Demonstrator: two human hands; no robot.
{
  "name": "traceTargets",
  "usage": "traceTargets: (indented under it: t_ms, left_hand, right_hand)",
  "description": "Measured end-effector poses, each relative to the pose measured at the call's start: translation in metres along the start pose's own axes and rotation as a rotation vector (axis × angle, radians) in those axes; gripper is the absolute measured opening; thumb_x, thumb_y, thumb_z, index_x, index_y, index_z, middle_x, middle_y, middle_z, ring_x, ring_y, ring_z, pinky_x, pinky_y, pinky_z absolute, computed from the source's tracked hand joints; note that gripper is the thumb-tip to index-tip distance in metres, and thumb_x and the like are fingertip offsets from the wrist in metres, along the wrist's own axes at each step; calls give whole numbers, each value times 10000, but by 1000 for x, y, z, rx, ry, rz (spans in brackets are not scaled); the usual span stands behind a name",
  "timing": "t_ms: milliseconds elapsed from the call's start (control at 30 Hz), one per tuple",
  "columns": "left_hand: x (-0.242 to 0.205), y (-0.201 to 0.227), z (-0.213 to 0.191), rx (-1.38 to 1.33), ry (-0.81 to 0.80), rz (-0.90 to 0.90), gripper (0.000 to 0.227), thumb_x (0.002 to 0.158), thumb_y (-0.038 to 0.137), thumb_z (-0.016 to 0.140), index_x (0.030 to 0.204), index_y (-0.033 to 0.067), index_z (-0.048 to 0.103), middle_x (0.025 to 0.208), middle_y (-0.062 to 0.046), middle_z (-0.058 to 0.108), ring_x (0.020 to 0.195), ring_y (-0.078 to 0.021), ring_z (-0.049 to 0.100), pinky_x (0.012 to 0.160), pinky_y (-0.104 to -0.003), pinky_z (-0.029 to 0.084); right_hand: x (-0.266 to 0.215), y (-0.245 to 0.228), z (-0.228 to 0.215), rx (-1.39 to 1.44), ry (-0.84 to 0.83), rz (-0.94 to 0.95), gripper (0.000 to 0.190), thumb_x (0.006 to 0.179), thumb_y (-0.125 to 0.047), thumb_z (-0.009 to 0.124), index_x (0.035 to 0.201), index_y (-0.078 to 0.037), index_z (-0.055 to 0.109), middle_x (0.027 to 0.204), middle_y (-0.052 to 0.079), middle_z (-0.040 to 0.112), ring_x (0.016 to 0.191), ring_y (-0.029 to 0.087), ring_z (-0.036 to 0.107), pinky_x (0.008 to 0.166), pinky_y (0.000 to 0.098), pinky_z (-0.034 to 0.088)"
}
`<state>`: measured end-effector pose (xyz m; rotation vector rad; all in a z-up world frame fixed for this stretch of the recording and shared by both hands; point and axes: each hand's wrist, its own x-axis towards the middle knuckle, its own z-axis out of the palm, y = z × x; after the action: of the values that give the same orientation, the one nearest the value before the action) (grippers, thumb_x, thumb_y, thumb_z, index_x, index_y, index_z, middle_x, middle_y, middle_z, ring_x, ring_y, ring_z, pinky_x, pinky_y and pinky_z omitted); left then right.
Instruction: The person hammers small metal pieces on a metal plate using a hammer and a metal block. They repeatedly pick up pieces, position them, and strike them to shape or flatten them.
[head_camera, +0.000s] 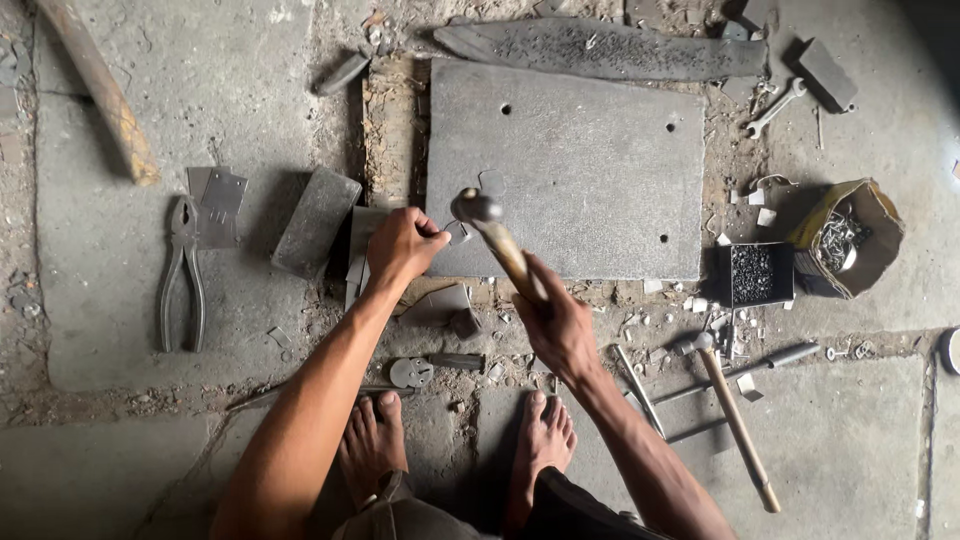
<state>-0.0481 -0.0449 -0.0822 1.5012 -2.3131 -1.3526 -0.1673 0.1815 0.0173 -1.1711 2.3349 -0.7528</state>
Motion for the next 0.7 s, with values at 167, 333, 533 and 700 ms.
traceTargets:
  t_ms: [167, 333, 533, 700]
  left_hand:
    - [-2, -8, 5, 13, -14, 9, 242, 759, 329, 870, 832, 127, 758, 796, -52, 773, 681, -206, 720, 608, -402, 570]
    - [2, -1, 2, -35, -49, -30, 195, 789, 314, 833, 886, 162, 762, 833, -13, 776, 649, -203, 724, 575, -397, 587]
    - [-6, 0, -3, 23, -79, -29, 211, 808, 325, 848, 876, 143, 767, 855, -20, 779, 710, -183, 746, 646, -365, 594]
    - [-2, 4, -3, 27, -27, -8, 220, 779, 322, 864, 868, 142, 774, 868, -42, 776, 726, -199, 721, 641, -397, 578]
  right_hand:
    - [-12, 3, 5, 75, 90, -137, 525, 1044, -257, 639, 1529, -169, 457, 926, 191, 736, 502, 95, 638, 409, 272, 555]
    - [3, 5, 14, 57, -45, 135, 593, 985, -244, 658, 1539, -179, 454, 648, 125, 730, 387, 138, 571, 381, 307, 522]
    - [-5, 13, 18, 49, 69, -97, 555, 1010, -193, 680, 1522, -147, 471, 905, 162, 730, 440, 71, 609, 343, 246, 539]
    - [-5, 15, 17, 47, 59, -55, 585, 988, -213, 696, 1528, -139, 483, 813, 132, 758, 468, 85, 584, 391, 290, 505]
